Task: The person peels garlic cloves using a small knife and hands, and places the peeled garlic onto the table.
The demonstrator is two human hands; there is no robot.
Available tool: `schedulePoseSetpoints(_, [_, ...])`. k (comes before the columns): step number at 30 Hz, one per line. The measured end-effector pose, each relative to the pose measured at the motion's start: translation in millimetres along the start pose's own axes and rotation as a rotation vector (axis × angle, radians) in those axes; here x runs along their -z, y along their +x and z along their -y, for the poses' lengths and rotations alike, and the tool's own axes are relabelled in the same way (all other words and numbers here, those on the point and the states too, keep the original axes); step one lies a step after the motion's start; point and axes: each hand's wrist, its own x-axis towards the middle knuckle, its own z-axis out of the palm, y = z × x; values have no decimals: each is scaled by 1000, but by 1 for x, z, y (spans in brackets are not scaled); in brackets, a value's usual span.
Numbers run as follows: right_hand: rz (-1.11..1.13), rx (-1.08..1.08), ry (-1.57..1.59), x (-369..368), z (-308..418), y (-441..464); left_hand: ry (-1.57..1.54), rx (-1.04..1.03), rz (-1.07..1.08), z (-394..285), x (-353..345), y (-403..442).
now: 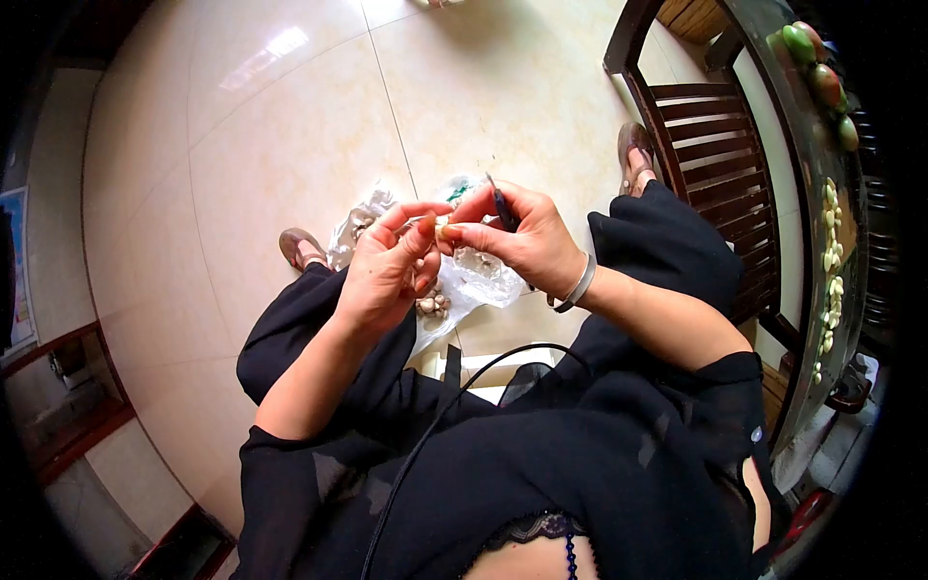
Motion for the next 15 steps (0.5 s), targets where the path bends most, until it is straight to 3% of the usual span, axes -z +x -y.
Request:
schedulePoseSetpoints(5, [-33, -184, 99, 3, 11, 0, 106, -103, 48, -1, -4, -1])
schedulePoseSetpoints(15, [-42, -162, 161, 2, 5, -2, 62, -213, 3, 7, -1, 0])
